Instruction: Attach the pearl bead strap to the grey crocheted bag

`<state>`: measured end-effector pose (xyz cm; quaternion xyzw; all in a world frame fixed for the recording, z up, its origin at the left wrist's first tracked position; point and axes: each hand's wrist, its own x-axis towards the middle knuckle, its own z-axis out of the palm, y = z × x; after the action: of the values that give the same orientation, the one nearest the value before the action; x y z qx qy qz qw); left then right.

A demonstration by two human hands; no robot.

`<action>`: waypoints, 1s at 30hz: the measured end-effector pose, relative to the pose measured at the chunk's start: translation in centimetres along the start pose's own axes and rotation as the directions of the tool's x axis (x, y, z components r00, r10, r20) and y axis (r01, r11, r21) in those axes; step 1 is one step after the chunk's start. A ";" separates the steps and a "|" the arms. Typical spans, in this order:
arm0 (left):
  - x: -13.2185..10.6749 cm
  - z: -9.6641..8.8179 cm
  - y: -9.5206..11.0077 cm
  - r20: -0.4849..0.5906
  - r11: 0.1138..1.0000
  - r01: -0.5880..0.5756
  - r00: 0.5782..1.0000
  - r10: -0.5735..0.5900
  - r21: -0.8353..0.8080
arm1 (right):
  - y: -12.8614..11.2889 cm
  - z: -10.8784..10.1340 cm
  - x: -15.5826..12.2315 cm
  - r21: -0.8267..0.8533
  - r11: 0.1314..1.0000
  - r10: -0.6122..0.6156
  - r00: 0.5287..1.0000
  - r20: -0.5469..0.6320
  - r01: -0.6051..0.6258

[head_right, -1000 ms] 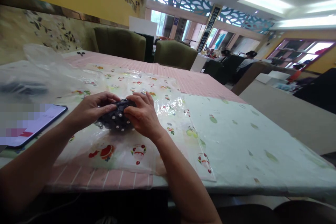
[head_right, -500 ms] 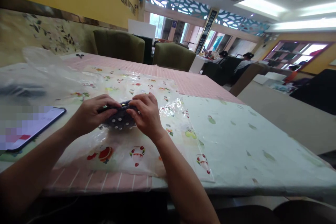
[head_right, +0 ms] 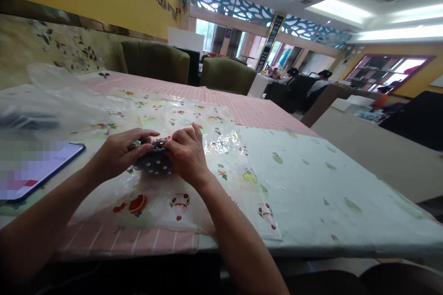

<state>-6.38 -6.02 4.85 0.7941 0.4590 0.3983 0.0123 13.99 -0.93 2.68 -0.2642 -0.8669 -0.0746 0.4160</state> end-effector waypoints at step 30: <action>-0.7 -0.8 1.2 0.122 0.981 -0.059 0.992 0.036 0.186 | -0.9 -0.2 0.0 -0.032 0.984 -0.177 0.984 -0.017 0.177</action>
<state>-6.22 -7.48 5.44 0.8246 0.4740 0.3054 -0.0457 13.61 -1.76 2.87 -0.1918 -0.8816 -0.1271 0.4122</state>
